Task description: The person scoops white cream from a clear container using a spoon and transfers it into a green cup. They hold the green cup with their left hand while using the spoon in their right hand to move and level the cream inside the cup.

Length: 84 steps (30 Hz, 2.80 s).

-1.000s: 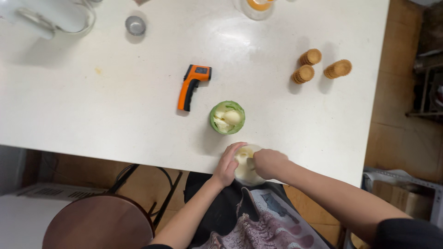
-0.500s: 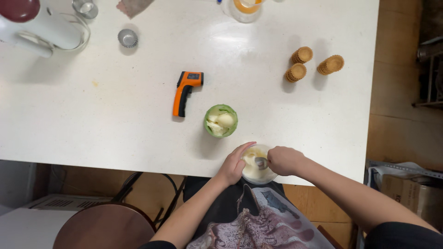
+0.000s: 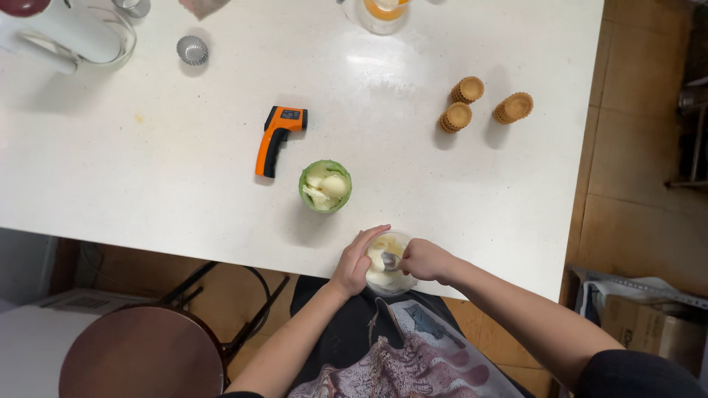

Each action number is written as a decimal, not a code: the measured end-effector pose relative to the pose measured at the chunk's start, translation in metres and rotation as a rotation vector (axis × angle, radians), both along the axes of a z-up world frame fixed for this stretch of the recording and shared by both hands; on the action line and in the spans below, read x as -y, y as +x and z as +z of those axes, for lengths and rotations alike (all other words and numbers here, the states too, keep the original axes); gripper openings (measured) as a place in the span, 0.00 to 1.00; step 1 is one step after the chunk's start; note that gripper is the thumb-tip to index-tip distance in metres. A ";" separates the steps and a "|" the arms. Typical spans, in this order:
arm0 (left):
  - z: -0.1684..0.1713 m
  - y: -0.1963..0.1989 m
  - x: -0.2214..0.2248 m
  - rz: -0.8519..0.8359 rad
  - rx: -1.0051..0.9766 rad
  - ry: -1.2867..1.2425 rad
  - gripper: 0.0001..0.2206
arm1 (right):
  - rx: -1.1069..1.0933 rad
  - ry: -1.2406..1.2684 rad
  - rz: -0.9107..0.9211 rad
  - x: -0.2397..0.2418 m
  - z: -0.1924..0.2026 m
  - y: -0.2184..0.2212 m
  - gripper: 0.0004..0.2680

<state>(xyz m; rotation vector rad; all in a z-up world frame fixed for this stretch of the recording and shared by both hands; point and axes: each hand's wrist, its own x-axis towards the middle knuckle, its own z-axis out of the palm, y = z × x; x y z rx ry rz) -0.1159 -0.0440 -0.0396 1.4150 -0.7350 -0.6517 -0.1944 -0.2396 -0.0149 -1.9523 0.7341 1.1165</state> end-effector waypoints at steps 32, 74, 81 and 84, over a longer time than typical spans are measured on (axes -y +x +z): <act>-0.008 -0.024 0.016 0.149 0.230 0.067 0.28 | 0.176 0.197 -0.399 0.018 -0.026 -0.042 0.10; -0.059 -0.114 0.073 0.237 -0.362 0.001 0.21 | -0.012 -0.440 0.684 0.024 0.040 -0.021 0.10; -0.054 -0.101 0.076 0.188 -0.703 -0.148 0.23 | -0.050 -0.402 0.570 0.012 0.042 -0.018 0.10; -0.049 -0.100 0.073 0.188 -0.720 -0.147 0.23 | 0.015 -0.399 0.563 0.012 0.041 -0.024 0.09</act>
